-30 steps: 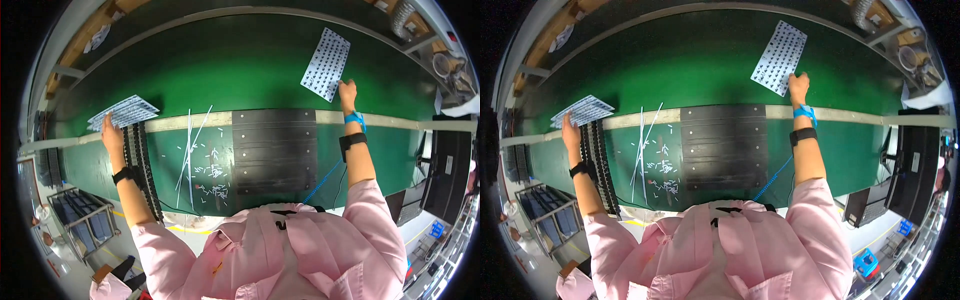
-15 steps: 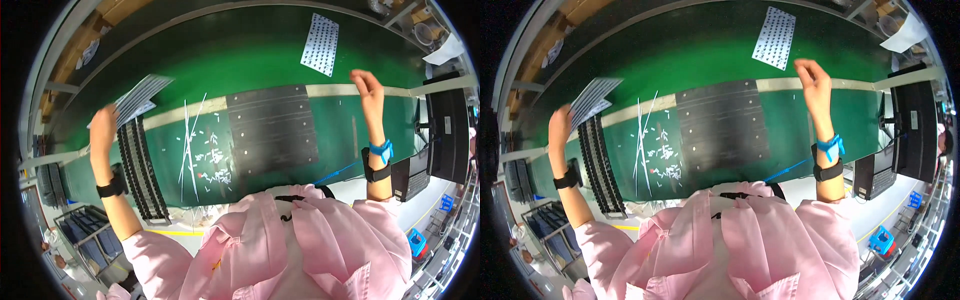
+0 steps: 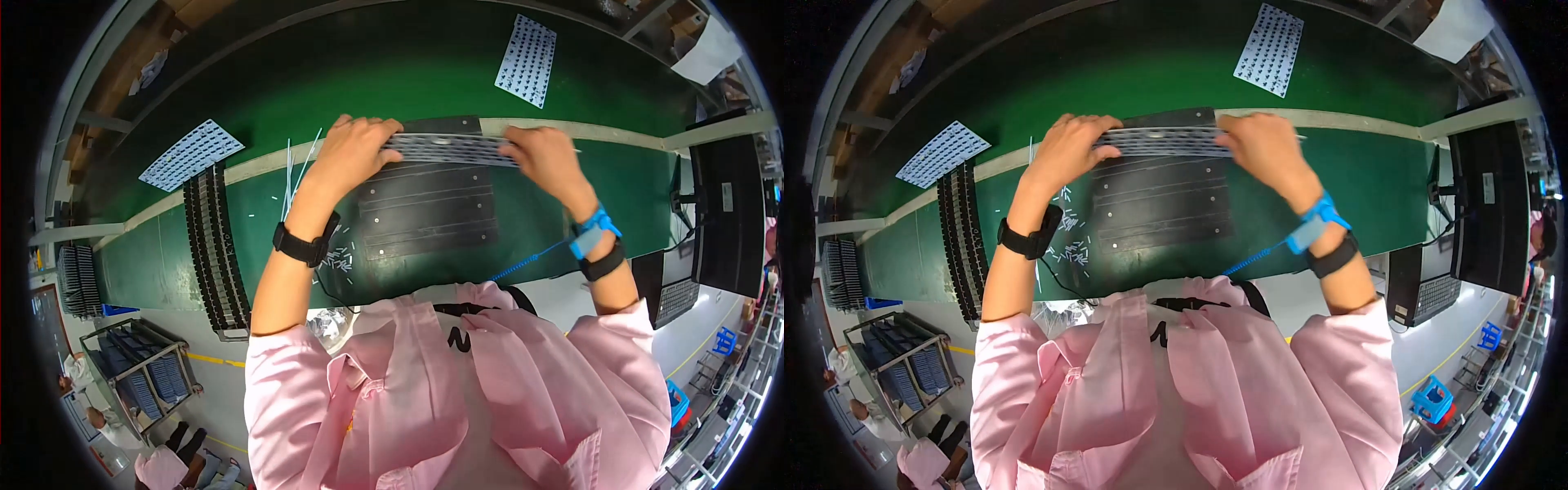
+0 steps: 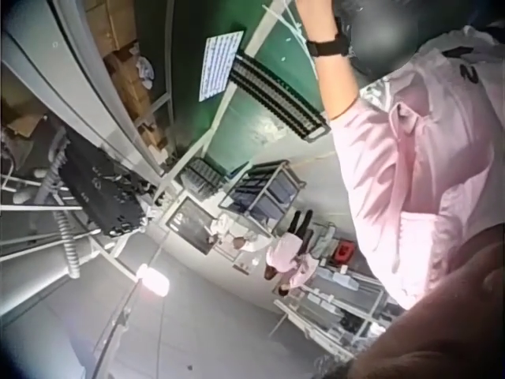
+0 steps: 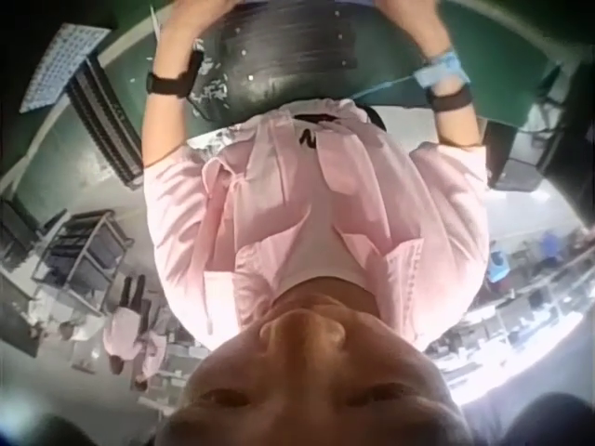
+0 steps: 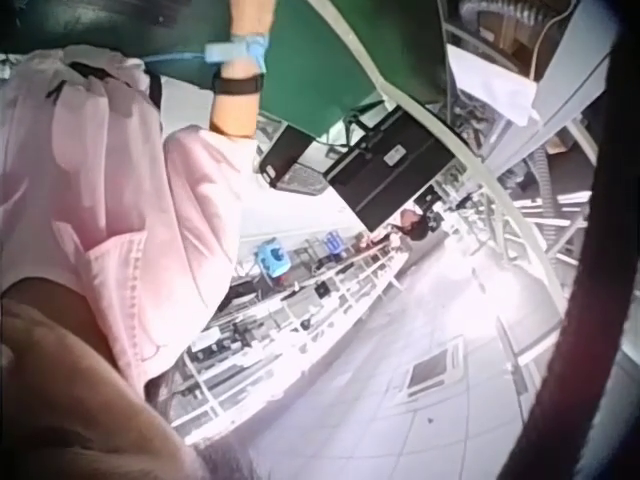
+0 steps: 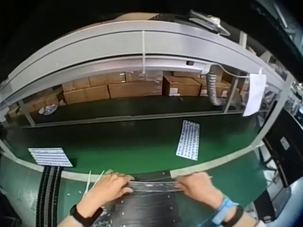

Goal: The person fastens a blue wrist strap and then repeatedly places a metal plate onto a jig, aligns a thin white rod over it, and stacks the finished plates.

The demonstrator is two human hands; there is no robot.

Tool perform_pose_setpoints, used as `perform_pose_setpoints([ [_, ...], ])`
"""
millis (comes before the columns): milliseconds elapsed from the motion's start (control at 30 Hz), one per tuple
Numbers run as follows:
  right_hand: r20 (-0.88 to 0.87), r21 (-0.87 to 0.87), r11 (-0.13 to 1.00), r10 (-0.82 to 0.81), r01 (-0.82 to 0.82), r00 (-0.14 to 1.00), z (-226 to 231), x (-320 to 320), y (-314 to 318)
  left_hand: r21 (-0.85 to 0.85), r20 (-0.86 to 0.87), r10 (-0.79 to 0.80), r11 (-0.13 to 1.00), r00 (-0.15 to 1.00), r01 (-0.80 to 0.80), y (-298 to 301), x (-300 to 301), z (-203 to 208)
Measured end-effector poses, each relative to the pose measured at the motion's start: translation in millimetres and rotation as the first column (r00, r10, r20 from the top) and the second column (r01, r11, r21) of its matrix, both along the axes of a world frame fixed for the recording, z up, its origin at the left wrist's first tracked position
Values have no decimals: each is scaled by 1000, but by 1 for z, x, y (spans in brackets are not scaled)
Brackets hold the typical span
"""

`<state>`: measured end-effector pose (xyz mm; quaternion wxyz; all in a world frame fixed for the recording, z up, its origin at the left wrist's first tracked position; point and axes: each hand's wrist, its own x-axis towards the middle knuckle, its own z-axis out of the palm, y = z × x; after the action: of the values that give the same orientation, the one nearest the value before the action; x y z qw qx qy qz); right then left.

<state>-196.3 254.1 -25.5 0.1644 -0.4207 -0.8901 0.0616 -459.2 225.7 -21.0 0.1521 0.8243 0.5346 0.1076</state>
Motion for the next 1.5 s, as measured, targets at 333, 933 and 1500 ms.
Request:
perform_pose_setpoints([
  [333,186,-131,955,-239,265,953,-5,137,-4,137,53,212,967,976,-217,-23,-25,-12],
  [933,145,-167,984,94,-69,985,-57,13,15,80,44,285,954,957,-288,-32,-40,-9],
  [1500,-58,-160,980,113,-121,992,-66,-50,33,-23,-30,135,991,990,-135,4,-31,-53],
])
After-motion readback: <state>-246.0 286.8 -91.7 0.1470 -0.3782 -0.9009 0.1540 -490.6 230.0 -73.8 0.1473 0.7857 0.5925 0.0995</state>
